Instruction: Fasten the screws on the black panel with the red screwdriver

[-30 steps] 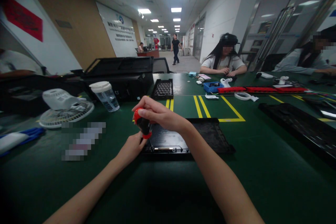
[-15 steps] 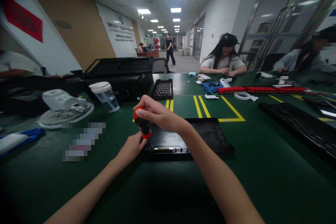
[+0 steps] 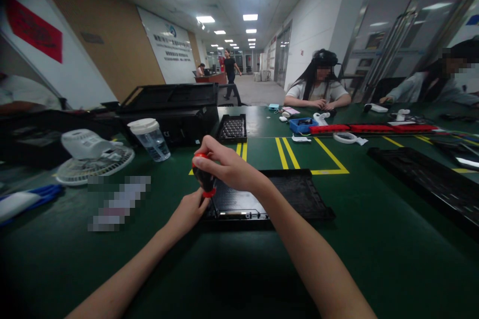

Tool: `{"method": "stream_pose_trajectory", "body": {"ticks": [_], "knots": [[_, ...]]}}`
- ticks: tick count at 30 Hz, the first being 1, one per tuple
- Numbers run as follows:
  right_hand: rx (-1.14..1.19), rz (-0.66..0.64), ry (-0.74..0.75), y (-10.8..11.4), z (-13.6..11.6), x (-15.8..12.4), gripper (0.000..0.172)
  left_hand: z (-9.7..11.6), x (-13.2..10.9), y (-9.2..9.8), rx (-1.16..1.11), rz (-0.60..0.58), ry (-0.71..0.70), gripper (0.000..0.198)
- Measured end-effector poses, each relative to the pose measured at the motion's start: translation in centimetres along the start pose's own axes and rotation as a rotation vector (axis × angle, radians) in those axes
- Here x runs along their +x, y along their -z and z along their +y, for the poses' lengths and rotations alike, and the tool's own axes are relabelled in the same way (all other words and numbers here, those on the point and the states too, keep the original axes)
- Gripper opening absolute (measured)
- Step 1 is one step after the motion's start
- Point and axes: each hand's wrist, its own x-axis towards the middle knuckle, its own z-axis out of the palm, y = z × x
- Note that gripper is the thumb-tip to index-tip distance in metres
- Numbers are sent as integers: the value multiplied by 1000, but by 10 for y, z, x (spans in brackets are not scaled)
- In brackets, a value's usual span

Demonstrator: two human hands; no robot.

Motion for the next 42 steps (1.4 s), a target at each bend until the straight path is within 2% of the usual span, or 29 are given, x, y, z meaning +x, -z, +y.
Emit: {"method": "stream_pose_trajectory", "body": {"ticks": [8,21,42], "knots": [[-170,41,30,-3,-2,0,19,-5,1,-5,-3,11,-17,33],[-433,108,112,-3,-4,1,19,1,0,0,-13,-7,14,32],[-593,203,168,-9,-5,1,20,-1,1,-2,11,-15,31,31]]}}
